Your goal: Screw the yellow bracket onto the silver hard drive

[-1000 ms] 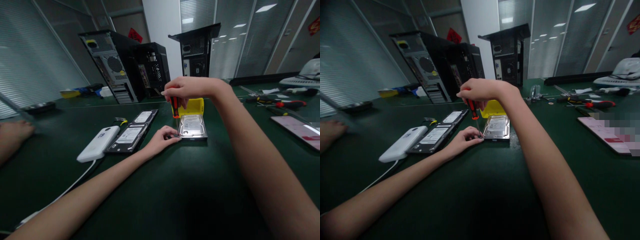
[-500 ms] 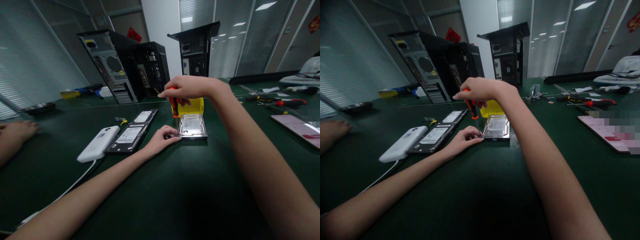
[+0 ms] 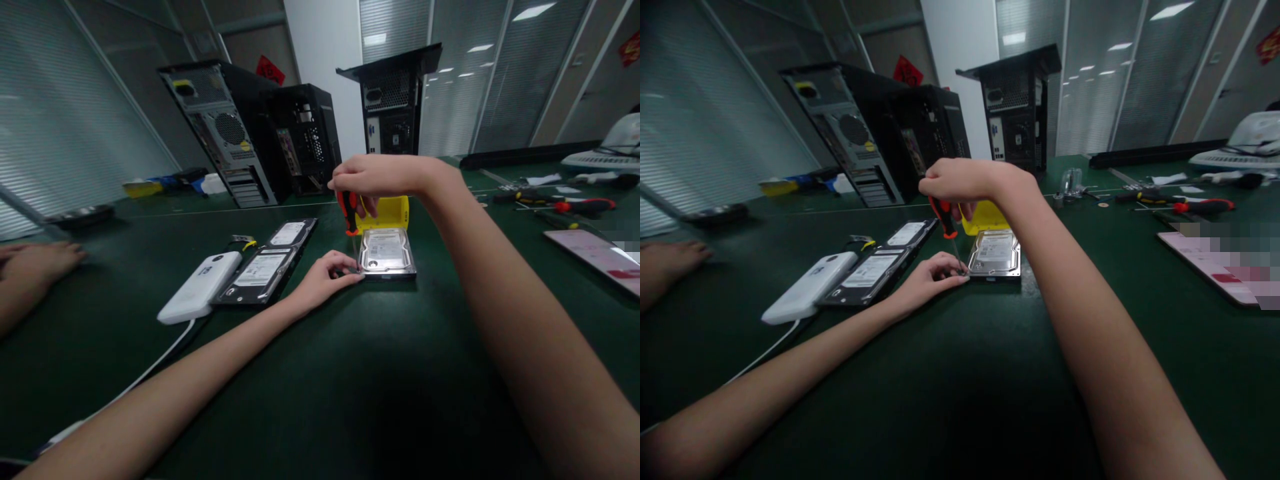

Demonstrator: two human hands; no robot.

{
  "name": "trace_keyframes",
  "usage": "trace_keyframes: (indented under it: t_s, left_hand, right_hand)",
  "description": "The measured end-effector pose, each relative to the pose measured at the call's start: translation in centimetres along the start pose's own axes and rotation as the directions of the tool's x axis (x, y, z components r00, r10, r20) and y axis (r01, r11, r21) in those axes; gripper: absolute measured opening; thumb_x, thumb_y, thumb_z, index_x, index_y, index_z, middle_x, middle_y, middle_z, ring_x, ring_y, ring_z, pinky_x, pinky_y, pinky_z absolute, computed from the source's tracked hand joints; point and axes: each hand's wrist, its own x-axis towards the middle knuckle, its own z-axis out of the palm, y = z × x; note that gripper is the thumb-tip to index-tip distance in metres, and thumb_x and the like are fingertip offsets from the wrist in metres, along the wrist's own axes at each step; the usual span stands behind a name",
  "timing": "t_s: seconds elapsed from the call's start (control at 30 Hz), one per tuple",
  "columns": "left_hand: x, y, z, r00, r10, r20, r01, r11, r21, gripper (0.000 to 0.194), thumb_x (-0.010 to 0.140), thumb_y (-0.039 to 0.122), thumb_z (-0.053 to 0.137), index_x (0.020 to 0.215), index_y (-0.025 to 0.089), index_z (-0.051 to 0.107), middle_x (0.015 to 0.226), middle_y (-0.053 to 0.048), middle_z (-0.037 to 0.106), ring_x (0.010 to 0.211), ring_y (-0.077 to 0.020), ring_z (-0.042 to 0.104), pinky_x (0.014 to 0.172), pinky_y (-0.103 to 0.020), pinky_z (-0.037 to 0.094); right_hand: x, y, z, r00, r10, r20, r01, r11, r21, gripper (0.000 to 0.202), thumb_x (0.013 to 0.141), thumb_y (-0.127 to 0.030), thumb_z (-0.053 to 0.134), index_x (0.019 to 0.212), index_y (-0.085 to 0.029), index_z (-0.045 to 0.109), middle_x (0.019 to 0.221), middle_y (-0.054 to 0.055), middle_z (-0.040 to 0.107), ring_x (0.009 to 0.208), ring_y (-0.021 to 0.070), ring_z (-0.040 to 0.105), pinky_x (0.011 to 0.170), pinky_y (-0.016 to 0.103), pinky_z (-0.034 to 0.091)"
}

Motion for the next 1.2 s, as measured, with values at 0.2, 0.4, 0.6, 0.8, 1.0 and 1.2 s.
trace_keyframes:
  t_s: [0.2,0.4,0.6,0.8,1.0,1.2]
  left_hand:
    - [0.0,0.1,0.0,1.000,0.002,0.003,-0.002,1.000,-0.007,0.030,0.077,0.044,0.063,0.093,0.019,0.069,0.101,-0.006,0.056,0.082,-0.0162,0.054,0.070,-0.029,0.043]
    - [-0.1,0.1,-0.1,1.000,0.009,0.006,-0.009,1.000,-0.006,0.030,0.078,0.043,0.063,0.094,0.019,0.069,0.100,-0.005,0.056,0.082,-0.0159,0.054,0.072,-0.030,0.043]
    - [-0.1,0.1,0.0,1.000,0.013,0.005,-0.013,1.000,0.000,0.031,0.079,0.044,0.062,0.095,0.019,0.067,0.103,-0.006,0.055,0.085,-0.0164,0.054,0.072,-0.030,0.044]
    - [-0.1,-0.3,0.1,1.000,0.017,-0.017,-0.017,1.000,0.004,0.032,0.078,0.046,0.063,0.094,0.019,0.065,0.105,-0.006,0.055,0.087,-0.0170,0.054,0.071,-0.029,0.044]
    - [-0.1,-0.7,0.3,0.999,0.034,-0.043,-0.034,0.999,0.016,0.032,0.078,0.045,0.064,0.098,0.020,0.064,0.107,-0.005,0.052,0.090,-0.0173,0.055,0.072,-0.030,0.045]
    - [-0.1,-0.8,0.3,0.998,0.032,-0.050,-0.031,0.999,0.021,0.032,0.078,0.045,0.064,0.099,0.021,0.063,0.108,-0.005,0.051,0.091,-0.0173,0.055,0.072,-0.030,0.045]
  right_hand:
    - [-0.2,-0.3,0.2,0.999,-0.045,0.025,0.043,0.997,0.069,0.029,0.095,-0.035,0.039,0.082,-0.012,0.054,0.062,0.003,0.059,0.056,0.0073,0.056,0.055,0.015,0.045]
    - [-0.3,-0.2,0.1,0.996,-0.084,0.043,0.080,0.992,0.094,0.030,0.095,-0.036,0.040,0.081,-0.013,0.054,0.060,0.001,0.058,0.054,0.0063,0.055,0.053,0.014,0.043]
    - [-0.3,-0.2,0.0,0.995,-0.094,0.044,0.091,0.993,0.073,0.034,0.093,-0.041,0.042,0.079,-0.012,0.056,0.058,0.001,0.057,0.053,0.0056,0.054,0.052,0.014,0.042]
    - [-0.3,-0.1,-0.2,0.994,-0.106,-0.010,0.106,0.994,0.002,0.035,0.089,-0.042,0.049,0.077,-0.010,0.059,0.065,0.003,0.058,0.060,0.0068,0.056,0.054,0.015,0.041]
    - [-0.2,0.3,-0.1,0.985,-0.174,0.003,0.174,0.985,-0.011,0.031,0.090,-0.038,0.049,0.091,-0.009,0.062,0.077,0.003,0.060,0.064,0.0053,0.055,0.058,0.016,0.040]
    - [0.3,0.7,0.3,0.976,-0.209,-0.060,0.199,0.970,-0.139,0.032,0.092,-0.037,0.045,0.093,-0.010,0.060,0.079,0.004,0.060,0.060,0.0058,0.051,0.057,0.019,0.036]
